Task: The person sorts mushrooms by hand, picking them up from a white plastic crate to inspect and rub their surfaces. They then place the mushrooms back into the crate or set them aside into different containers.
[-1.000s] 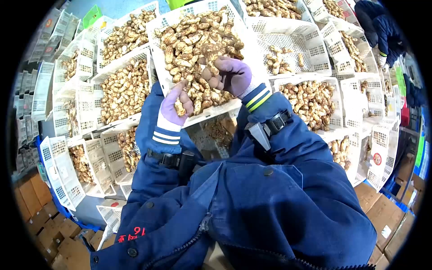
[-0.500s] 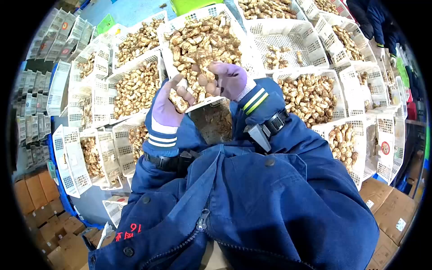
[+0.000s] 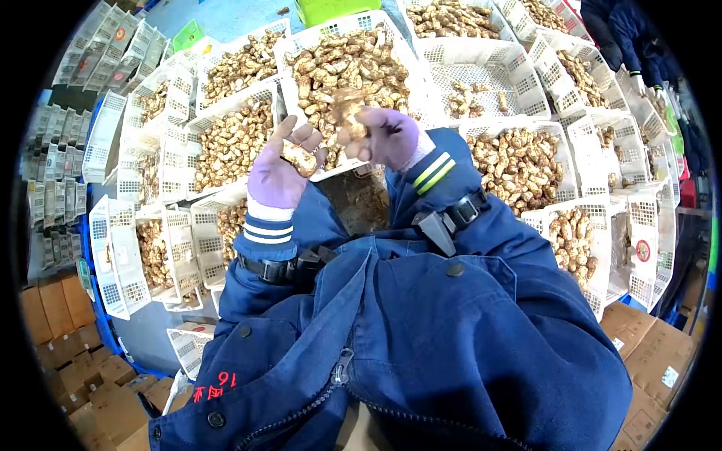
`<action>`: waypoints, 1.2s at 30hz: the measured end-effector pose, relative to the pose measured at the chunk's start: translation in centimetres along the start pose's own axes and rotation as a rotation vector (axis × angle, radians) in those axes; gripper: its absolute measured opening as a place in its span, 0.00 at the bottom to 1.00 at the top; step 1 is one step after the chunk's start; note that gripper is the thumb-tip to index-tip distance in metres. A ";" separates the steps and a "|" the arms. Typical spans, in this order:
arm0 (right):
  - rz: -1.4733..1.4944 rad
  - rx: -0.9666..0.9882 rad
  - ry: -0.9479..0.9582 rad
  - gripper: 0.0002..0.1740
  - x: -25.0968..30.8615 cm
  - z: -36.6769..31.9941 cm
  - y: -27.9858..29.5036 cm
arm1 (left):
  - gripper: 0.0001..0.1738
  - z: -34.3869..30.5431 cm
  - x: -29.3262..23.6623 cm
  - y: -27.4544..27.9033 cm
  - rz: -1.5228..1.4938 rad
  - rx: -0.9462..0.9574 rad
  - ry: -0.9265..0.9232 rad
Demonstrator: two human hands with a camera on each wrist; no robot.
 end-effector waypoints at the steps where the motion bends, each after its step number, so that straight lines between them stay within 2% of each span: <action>1: 0.205 0.095 -0.041 0.18 0.5 0.0 1.0 | 0.27 0.1 0.2 -0.2 -0.016 -0.015 0.004; 3: 0.333 0.159 0.064 0.21 2.6 -0.8 5.4 | 0.27 0.4 0.5 -0.3 0.025 -0.041 -0.023; 4: 0.253 0.128 0.209 0.23 4.2 -2.0 7.9 | 0.27 0.6 0.6 -0.2 0.045 -0.054 -0.037; 6: 0.250 -0.353 0.422 0.27 7.5 -6.0 10.3 | 0.25 0.7 0.9 0.3 0.077 -0.065 -0.070; 8: 0.118 -0.687 0.591 0.28 7.8 -7.4 6.4 | 0.23 1.0 1.5 0.1 0.096 -0.116 -0.099; 9: 0.048 -0.143 0.491 0.28 7.2 -7.1 6.0 | 0.24 1.4 2.1 0.1 0.074 -0.119 -0.120; 10: -0.188 -0.355 0.356 0.27 5.8 -7.1 6.3 | 0.24 1.6 2.4 -0.1 0.096 -0.107 -0.141; 11: -0.404 -0.320 0.147 0.26 4.6 -6.3 2.4 | 0.25 1.6 2.6 -0.8 0.098 -0.083 -0.144; 13: -0.555 -0.028 0.033 0.25 1.9 -5.1 -3.8 | 0.26 1.6 2.6 -2.1 0.180 -0.067 -0.195; 14: -0.555 -0.037 -0.061 0.24 -0.3 -3.5 -4.1 | 0.26 1.5 2.7 -2.5 0.257 -0.076 -0.239; 15: -0.608 -0.036 -0.073 0.23 -1.2 -2.5 -4.9 | 0.26 1.1 2.5 -2.7 0.335 -0.089 -0.285; 16: -0.662 -0.035 -0.085 0.23 -1.8 -1.9 -5.4 | 0.27 0.6 2.0 -2.6 0.361 -0.094 -0.256; 18: -0.826 -0.025 0.021 0.22 -2.0 -1.0 -4.7 | 0.27 -0.4 0.6 -1.6 0.599 -0.159 -0.120; 19: -1.198 0.018 0.160 0.22 -1.7 -0.8 -4.3 | 0.26 -1.1 0.4 -1.5 0.553 -0.204 -0.044; 20: -1.390 0.191 0.388 0.21 -1.5 -0.1 -4.5 | 0.26 -1.7 0.4 -1.4 0.504 -0.245 0.035; 22: -1.388 0.174 0.045 0.22 -1.5 -1.1 -4.5 | 0.23 -2.2 0.8 0.4 0.763 -0.247 0.222; 23: -1.419 0.186 0.064 0.21 -1.9 -1.1 -4.0 | 0.20 -2.3 1.4 0.5 0.756 -0.296 0.227; 26: -1.066 0.029 -0.145 0.20 -0.9 -0.7 -2.5 | 0.21 -3.2 0.3 0.8 0.817 -0.335 0.264; 27: -1.195 -0.009 -0.010 0.20 0.2 0.2 -0.8 | 0.22 -3.8 -0.7 2.2 0.727 -0.367 0.178; 28: -1.279 -0.143 0.019 0.20 1.0 1.8 3.1 | 0.21 -4.6 -2.2 4.9 0.530 -0.368 0.060; 29: -1.489 -0.295 0.038 0.20 2.9 2.5 4.9 | 0.20 -5.5 -4.7 4.9 0.911 -0.621 -0.016; 30: -1.845 -0.369 0.009 0.20 4.4 3.1 5.6 | 0.21 -7.1 -6.5 9.6 0.682 -0.616 -0.168; 31: -2.049 -0.298 -0.006 0.20 5.2 4.1 7.8 | 0.21 -8.1 -7.8 11.1 0.904 -0.792 -0.271; 32: -2.190 -0.185 -0.060 0.19 5.2 5.4 10.3 | 0.26 -9.7 -9.4 14.5 1.219 -0.914 -0.254; 33: -2.238 -0.071 -0.181 0.20 4.7 6.7 10.5 | 0.28 -10.7 -9.8 16.7 1.216 -0.978 -0.311; 34: -2.278 0.049 -0.305 0.21 3.9 8.0 10.5 | 0.30 -10.5 -9.9 16.3 1.227 -1.034 -0.342; 35: -2.093 0.052 -0.342 0.22 2.5 9.0 11.6 | 0.32 -10.3 -10.0 15.9 1.237 -1.090 -0.373; 36: -2.110 0.088 -0.442 0.25 0.9 10.2 11.8 | 0.34 -8.8 -9.6 12.6 1.263 -1.137 -0.378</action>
Point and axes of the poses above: each hand's wrist, its own z-axis towards the middle knuckle, its own y-axis out of the back of the hand, x = y × z, the point moved 1 cm from there along z, towards the middle knuckle, and after that the axes turned 8 degrees about y, right-handed, at the moved point
